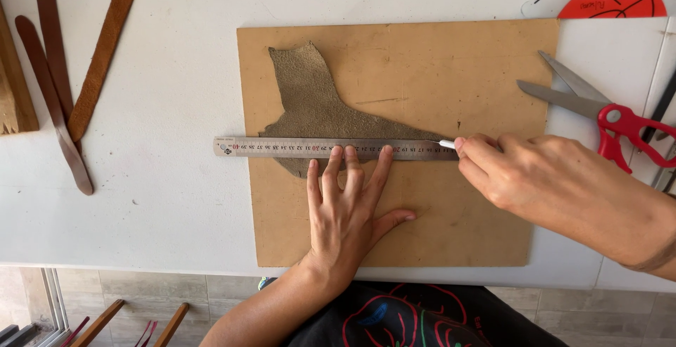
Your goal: The person is sorting through leather scraps, using a ruler and a white pen to mark cutting lines, and then cutting the leather with scissors.
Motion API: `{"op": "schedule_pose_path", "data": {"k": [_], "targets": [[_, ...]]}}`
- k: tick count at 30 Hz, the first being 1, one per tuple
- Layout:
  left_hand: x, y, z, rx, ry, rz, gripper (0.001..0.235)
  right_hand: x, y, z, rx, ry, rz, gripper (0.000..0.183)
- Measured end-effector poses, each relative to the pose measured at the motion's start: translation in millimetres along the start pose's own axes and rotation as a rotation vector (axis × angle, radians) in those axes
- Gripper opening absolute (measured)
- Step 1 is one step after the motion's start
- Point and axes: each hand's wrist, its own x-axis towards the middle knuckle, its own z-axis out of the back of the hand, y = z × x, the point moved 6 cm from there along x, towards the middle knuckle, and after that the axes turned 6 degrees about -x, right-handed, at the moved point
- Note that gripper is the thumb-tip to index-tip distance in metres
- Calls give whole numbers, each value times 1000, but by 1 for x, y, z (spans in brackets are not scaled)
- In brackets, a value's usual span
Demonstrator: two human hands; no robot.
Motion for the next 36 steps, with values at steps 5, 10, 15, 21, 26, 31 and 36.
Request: {"op": "schedule_pose_path", "data": {"k": [5, 10, 15, 21, 26, 31, 36], "targets": [[-1, 0, -1, -18, -13, 9, 100, -10, -1, -9, 32, 60, -26, 34], [-1, 0, -2, -29, -13, 7, 101, -22, -3, -13, -50, 41, -84, 25], [-2, 0, -3, -32, -12, 4, 104, -22, -23, -23, 106, 100, -237, 73], [-5, -1, -6, -20, -9, -10, 105, 47, -18, -22, 1013, -282, -503, 21], [-4, -2, -4, 22, -5, -5, 104, 81, -10, -16, 1094, -385, -567, 43], [-5, -1, -6, -30, -21, 0, 101, 93, -17, -22, 1142, -234, -612, 21], [-5, -1, -6, -49, -3, 6, 102, 95, -18, -27, 1086, -198, -604, 20]]}}
